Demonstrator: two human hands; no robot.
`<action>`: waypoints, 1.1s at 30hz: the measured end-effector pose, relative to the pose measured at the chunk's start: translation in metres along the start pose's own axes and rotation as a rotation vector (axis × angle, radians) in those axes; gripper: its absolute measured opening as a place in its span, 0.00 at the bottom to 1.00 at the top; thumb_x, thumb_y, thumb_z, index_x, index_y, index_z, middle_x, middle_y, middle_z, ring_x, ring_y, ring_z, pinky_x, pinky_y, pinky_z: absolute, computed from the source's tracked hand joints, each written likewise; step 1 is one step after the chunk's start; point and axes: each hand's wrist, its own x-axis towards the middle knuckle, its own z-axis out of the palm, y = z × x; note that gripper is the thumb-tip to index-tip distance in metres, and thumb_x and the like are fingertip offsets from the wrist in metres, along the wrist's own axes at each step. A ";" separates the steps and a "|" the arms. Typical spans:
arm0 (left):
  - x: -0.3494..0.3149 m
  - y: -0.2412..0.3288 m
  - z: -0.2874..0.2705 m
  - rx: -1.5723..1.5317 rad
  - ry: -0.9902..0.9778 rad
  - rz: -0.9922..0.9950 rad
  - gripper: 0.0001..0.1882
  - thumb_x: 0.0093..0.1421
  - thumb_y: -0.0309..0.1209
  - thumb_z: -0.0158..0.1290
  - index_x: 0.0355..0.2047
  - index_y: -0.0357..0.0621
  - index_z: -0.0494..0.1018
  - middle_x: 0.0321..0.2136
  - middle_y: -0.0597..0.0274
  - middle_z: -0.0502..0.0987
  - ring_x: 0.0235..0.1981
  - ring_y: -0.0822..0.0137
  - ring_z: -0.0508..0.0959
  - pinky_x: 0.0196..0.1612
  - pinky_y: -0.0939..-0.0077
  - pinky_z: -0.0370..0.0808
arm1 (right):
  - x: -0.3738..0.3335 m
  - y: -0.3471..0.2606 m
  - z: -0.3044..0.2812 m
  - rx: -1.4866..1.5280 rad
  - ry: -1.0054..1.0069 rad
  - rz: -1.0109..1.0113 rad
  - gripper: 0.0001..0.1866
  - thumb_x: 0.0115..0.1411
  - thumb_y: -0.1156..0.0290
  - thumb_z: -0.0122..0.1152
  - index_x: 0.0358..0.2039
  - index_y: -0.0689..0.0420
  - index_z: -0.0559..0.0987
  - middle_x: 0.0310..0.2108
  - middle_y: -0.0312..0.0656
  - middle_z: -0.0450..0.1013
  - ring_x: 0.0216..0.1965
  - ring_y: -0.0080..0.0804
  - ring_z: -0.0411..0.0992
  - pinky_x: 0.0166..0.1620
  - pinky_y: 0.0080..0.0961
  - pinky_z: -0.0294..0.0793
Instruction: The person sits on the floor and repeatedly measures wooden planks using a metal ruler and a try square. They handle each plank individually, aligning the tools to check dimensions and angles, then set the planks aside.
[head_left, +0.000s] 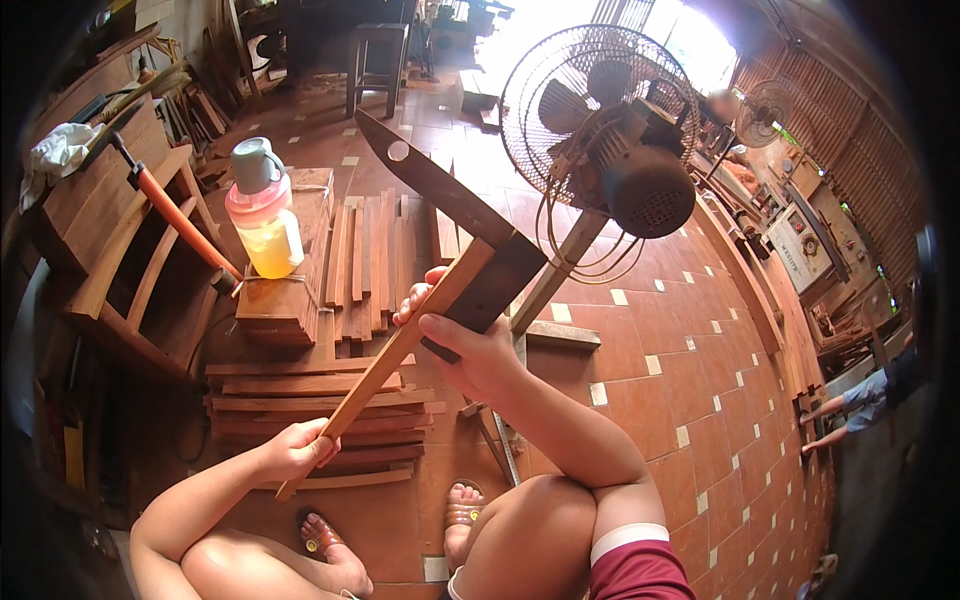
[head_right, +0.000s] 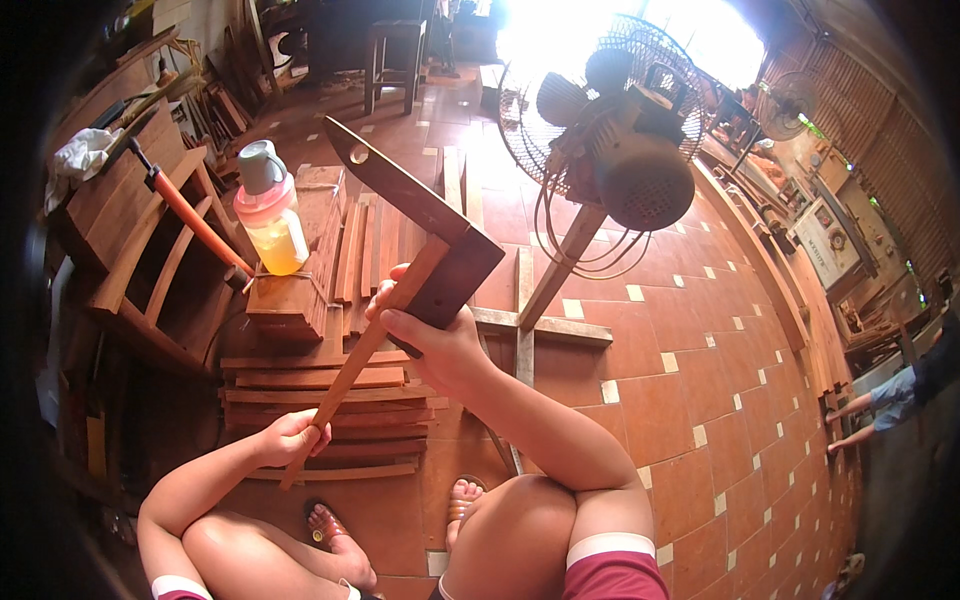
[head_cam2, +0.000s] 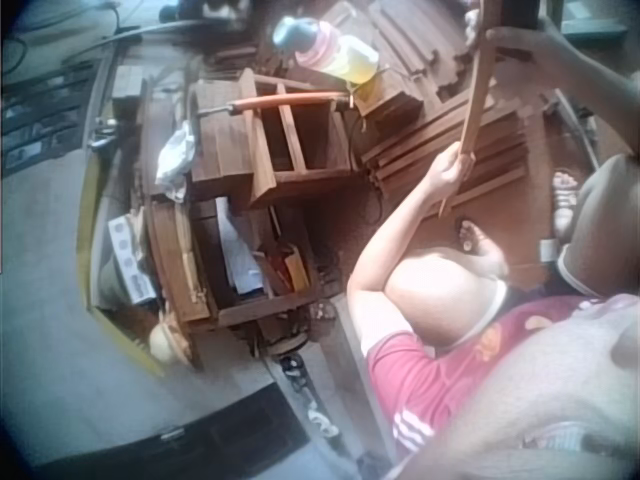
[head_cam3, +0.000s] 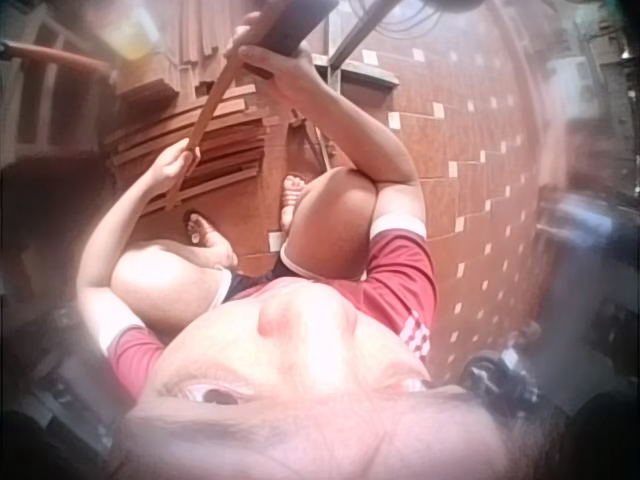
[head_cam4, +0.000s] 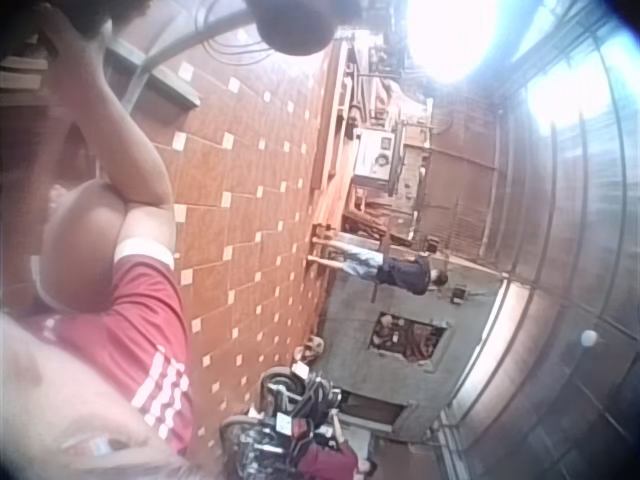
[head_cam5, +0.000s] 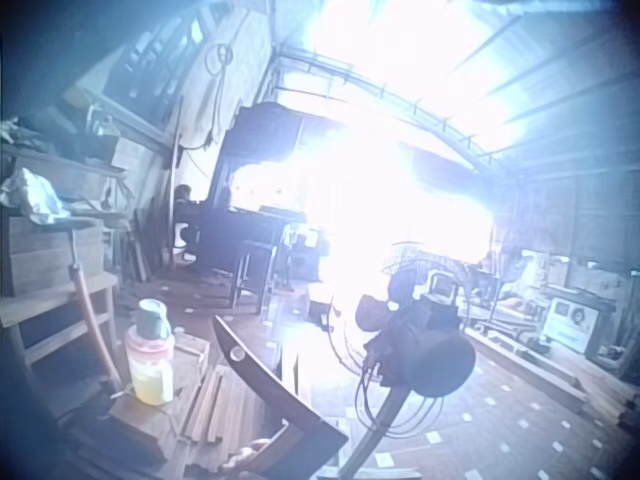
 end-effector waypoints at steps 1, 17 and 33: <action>0.001 -0.001 0.000 0.004 -0.004 -0.013 0.20 0.71 0.50 0.44 0.39 0.44 0.69 0.28 0.68 0.70 0.29 0.74 0.69 0.35 0.77 0.70 | -0.001 -0.001 0.000 -0.008 0.008 -0.003 0.26 0.57 0.84 0.63 0.55 0.55 0.69 0.43 0.40 0.73 0.49 0.39 0.72 0.57 0.42 0.70; -0.013 0.099 0.013 0.779 0.555 0.523 0.15 0.59 0.32 0.61 0.43 0.38 0.75 0.37 0.51 0.79 0.42 0.51 0.80 0.48 0.61 0.77 | -0.019 -0.004 0.022 -0.542 -0.148 0.162 0.24 0.57 0.82 0.65 0.54 0.61 0.68 0.39 0.39 0.74 0.44 0.30 0.74 0.47 0.32 0.75; -0.036 0.187 0.055 1.490 0.890 0.722 0.25 0.61 0.44 0.60 0.52 0.40 0.72 0.50 0.51 0.77 0.54 0.51 0.77 0.62 0.52 0.65 | -0.029 0.034 0.048 -0.797 -0.475 0.032 0.11 0.57 0.74 0.69 0.41 0.59 0.80 0.32 0.36 0.79 0.31 0.20 0.75 0.38 0.23 0.77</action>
